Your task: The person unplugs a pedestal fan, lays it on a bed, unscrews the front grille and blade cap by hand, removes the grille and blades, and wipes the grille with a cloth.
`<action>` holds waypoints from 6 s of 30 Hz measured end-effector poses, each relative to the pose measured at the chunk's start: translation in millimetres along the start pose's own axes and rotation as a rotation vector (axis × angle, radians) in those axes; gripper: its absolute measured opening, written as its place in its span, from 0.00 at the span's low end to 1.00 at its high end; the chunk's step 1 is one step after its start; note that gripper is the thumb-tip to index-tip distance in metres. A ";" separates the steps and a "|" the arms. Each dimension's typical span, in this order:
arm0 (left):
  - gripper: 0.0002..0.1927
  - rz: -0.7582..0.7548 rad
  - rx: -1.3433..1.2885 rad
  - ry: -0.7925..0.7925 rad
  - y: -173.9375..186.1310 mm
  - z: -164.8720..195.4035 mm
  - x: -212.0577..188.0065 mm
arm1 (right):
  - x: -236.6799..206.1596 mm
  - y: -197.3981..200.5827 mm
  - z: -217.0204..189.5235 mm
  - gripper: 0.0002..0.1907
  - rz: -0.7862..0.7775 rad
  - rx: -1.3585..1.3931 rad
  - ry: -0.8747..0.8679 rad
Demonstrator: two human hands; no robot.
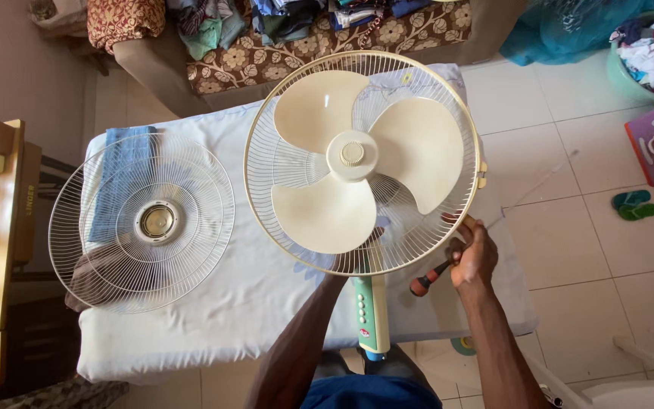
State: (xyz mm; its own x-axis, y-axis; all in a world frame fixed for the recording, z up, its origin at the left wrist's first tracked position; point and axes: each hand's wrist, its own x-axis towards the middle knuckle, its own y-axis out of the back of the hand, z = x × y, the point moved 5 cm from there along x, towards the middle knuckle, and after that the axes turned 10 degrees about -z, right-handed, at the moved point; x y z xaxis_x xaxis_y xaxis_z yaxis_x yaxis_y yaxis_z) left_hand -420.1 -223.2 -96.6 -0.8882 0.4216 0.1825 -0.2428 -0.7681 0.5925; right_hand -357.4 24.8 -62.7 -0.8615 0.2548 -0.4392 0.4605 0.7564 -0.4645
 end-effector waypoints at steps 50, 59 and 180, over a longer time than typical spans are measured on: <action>0.18 -0.504 -0.772 0.513 232.3 -145.6 -299.0 | -151.9 -288.1 314.6 0.26 -0.388 -1.145 0.445; 0.31 -0.347 -1.032 0.418 214.0 -64.1 -221.3 | -204.1 -145.6 203.4 0.22 0.247 -1.409 0.621; 0.52 -0.057 0.094 0.328 131.0 16.8 78.2 | 85.0 -282.5 -33.2 0.26 -0.917 -2.319 0.590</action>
State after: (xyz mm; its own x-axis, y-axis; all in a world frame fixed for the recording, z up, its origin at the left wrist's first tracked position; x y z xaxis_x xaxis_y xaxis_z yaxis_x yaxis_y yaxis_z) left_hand -514.8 -282.8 8.5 -0.9562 0.2732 -0.1054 -0.2718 -0.6938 0.6670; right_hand -567.8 -147.2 56.7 -0.7413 -0.5502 -0.3845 -0.3175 -0.2172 0.9230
